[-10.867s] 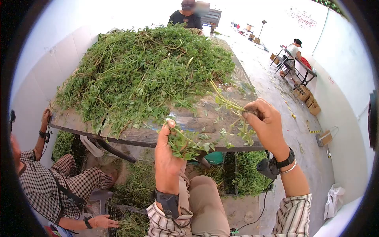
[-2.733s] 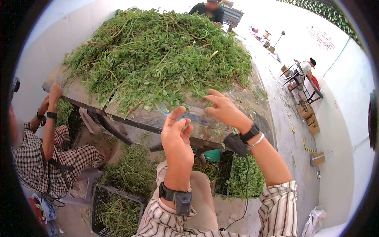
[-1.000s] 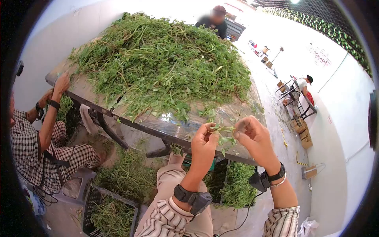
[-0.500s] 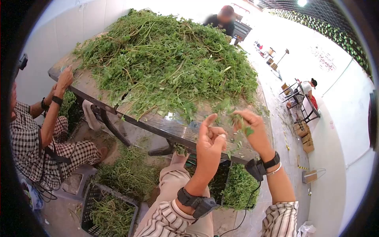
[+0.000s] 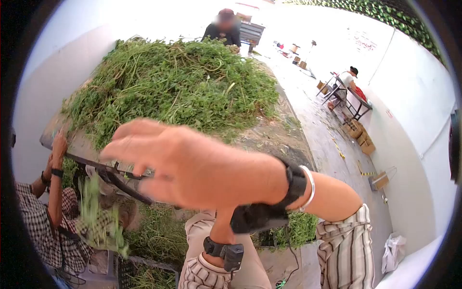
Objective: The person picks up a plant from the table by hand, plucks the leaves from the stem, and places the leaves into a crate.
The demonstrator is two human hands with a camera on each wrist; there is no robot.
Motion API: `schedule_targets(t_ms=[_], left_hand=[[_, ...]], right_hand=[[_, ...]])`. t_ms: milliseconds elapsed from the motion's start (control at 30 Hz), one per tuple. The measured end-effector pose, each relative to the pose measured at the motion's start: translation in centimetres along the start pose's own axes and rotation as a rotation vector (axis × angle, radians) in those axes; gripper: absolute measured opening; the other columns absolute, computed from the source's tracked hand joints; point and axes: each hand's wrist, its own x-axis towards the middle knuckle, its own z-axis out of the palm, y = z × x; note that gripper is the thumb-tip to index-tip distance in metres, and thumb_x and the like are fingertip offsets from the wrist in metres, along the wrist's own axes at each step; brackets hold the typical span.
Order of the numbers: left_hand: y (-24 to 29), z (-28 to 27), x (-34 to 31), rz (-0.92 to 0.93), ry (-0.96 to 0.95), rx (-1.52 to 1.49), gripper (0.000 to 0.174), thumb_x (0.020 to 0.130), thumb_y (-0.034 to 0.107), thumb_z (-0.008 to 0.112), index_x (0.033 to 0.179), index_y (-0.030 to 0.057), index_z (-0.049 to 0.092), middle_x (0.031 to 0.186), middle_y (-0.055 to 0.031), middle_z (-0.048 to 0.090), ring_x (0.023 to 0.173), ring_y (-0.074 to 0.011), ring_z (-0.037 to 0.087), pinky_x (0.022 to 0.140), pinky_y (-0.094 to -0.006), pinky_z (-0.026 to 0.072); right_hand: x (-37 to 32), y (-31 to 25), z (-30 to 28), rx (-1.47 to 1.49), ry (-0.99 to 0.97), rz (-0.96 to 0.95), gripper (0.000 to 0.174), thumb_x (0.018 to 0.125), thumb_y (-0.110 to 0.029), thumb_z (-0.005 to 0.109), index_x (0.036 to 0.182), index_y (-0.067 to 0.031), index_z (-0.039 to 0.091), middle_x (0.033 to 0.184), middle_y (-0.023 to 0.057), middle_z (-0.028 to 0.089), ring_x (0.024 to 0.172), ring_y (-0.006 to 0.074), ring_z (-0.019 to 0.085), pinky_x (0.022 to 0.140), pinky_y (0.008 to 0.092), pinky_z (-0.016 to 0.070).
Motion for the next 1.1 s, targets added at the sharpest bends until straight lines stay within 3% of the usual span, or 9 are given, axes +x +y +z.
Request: schedule_targets(t_ms=[100,167,233,400,533,600,900,1033,1100], left_hand=[[2.8,1.0,0.1,-0.093,0.089,-0.136,0.021,0.085,0.006,0.052,0.104,0.0005,0.057,0.081,-0.0033,0.06,0.066,-0.0106,0.056,0.061,-0.0247,0.0461],[3.6,1.3,0.0,-0.108,0.073,-0.131,0.022,0.086,0.007,0.049,0.106,0.0007,0.057,0.076,-0.0026,0.058,0.057,-0.0051,0.046,0.053,-0.0194,0.0382],[3.6,1.3,0.0,-0.102,0.07,-0.14,0.022,0.086,0.006,0.049,0.106,0.0003,0.056,0.076,-0.0022,0.057,0.057,-0.0059,0.047,0.052,-0.0199,0.0395],[3.9,1.7,-0.1,-0.104,0.08,-0.119,0.022,0.087,0.006,0.048,0.106,-0.0002,0.056,0.075,-0.0017,0.057,0.057,-0.0066,0.048,0.052,-0.02,0.041],[4.2,1.6,-0.2,-0.107,0.076,-0.139,0.021,0.088,0.006,0.047,0.106,-0.0008,0.056,0.076,-0.0022,0.056,0.058,-0.0065,0.048,0.052,-0.0197,0.0408],[4.4,1.5,-0.3,-0.111,0.074,-0.127,0.021,0.088,0.006,0.047,0.106,-0.0009,0.056,0.076,-0.0023,0.057,0.058,-0.0064,0.048,0.052,-0.0195,0.0407],[5.4,1.2,-0.3,-0.112,0.129,-0.126,0.021,0.087,0.007,0.049,0.105,-0.0011,0.056,0.076,-0.0028,0.057,0.058,-0.0061,0.049,0.052,-0.0187,0.0401],[5.6,0.9,-0.5,-0.121,0.122,-0.138,0.02,0.087,0.007,0.05,0.104,-0.0011,0.057,0.076,-0.0027,0.057,0.058,-0.0062,0.049,0.052,-0.0186,0.0398],[5.5,1.0,-0.4,-0.122,0.111,-0.157,0.02,0.087,0.007,0.05,0.104,-0.0012,0.057,0.076,-0.0026,0.057,0.058,-0.0063,0.049,0.052,-0.0187,0.0398]], right_hand=[[-1.7,2.7,-4.9,-0.418,0.167,0.027,0.03,0.077,-0.008,0.056,0.105,0.0038,0.06,0.103,0.0181,0.057,0.097,0.0319,0.056,0.085,0.0367,0.0467],[-4.3,4.4,-8.5,-0.48,0.295,0.299,0.03,0.079,-0.013,0.055,0.105,0.0019,0.061,0.101,0.0143,0.06,0.089,0.0246,0.06,0.076,0.0321,0.0502],[-6.8,4.9,-11.0,-0.278,0.463,0.645,0.032,0.08,-0.016,0.057,0.107,0.0009,0.061,0.097,0.0093,0.061,0.081,0.017,0.061,0.068,0.0268,0.0514],[-13.1,11.5,-15.4,-0.172,0.666,0.877,0.035,0.082,-0.017,0.057,0.111,0.0034,0.058,0.093,0.0095,0.06,0.077,0.0126,0.059,0.063,0.0247,0.0509],[-14.9,15.1,-16.1,-0.115,0.648,0.995,0.039,0.083,-0.018,0.056,0.115,0.0041,0.055,0.095,0.0119,0.061,0.076,0.0137,0.059,0.063,0.0266,0.0509],[-14.5,16.0,-15.8,-0.218,0.538,1.146,0.04,0.083,-0.017,0.057,0.119,-0.0005,0.053,0.093,0.0053,0.058,0.078,0.0133,0.056,0.069,0.0279,0.0507],[-13.1,24.1,-15.1,-0.376,0.232,1.199,0.06,0.083,-0.017,0.056,0.139,-0.0123,0.033,0.098,0.0088,0.059,0.077,0.0156,0.057,0.065,0.0305,0.0516],[-12.6,23.9,-14.8,-0.234,0.576,1.233,0.041,0.078,-0.012,0.059,0.118,-0.0027,0.055,0.095,0.0093,0.064,0.071,0.022,0.06,0.056,0.0348,0.0495],[-14.9,26.7,-15.5,-0.265,0.755,1.093,0.028,0.077,-0.013,0.059,0.102,-0.0007,0.063,0.076,0.0071,0.064,0.065,0.0209,0.059,0.054,0.0331,0.0478]])
